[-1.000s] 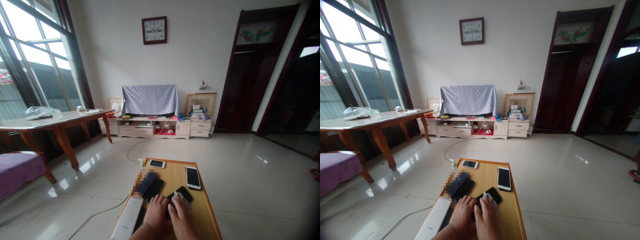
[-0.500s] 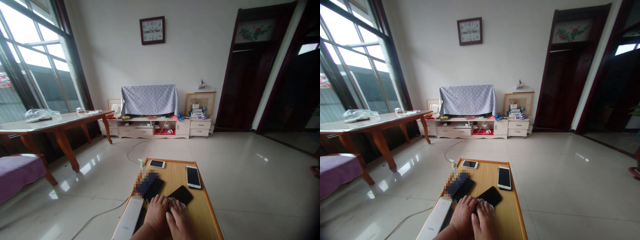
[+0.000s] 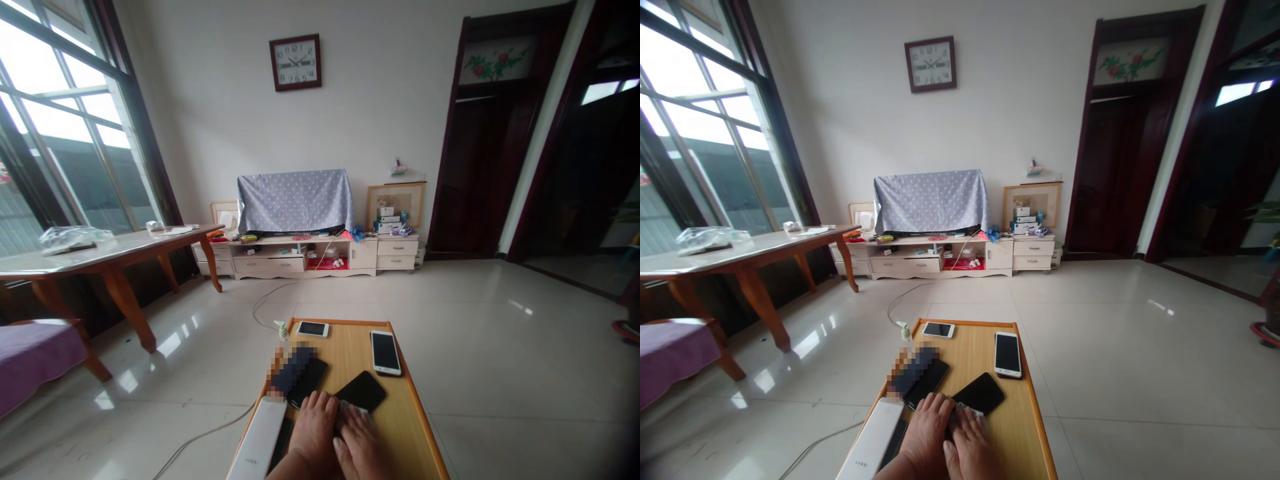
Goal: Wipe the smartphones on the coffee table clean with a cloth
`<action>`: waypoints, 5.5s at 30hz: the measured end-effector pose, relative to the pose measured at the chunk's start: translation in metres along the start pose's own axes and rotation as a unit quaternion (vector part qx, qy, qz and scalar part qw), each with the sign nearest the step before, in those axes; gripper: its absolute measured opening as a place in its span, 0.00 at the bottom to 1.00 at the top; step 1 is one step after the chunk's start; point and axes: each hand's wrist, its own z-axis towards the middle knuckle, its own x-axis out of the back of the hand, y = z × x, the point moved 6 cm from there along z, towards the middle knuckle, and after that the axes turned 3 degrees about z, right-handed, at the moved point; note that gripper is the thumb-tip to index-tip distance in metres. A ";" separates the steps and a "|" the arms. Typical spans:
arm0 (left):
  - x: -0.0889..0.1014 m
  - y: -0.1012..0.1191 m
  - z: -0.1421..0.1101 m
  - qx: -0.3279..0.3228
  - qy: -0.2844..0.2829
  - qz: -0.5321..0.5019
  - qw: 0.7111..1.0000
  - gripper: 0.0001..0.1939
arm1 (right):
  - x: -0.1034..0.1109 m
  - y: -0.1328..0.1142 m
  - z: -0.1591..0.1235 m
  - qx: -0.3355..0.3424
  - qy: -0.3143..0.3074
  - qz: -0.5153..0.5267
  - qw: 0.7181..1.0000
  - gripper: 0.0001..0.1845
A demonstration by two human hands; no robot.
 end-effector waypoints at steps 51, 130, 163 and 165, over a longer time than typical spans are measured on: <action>-0.020 -0.010 -0.003 -0.004 0.065 0.008 0.998 0.40 | 0.032 -0.001 0.017 -0.097 -0.013 0.175 0.980 0.33; 0.004 -0.004 -0.004 -0.002 0.048 -0.017 0.999 0.25 | 0.015 0.028 0.040 -0.054 0.081 -0.047 0.994 0.26; 0.007 0.000 -0.002 -0.001 0.038 -0.005 0.999 0.22 | 0.025 0.037 0.023 -0.048 0.049 -0.064 0.996 0.26; 0.008 0.000 -0.002 0.000 0.039 -0.005 0.999 0.24 | 0.035 0.046 0.028 -0.083 0.074 -0.075 0.991 0.26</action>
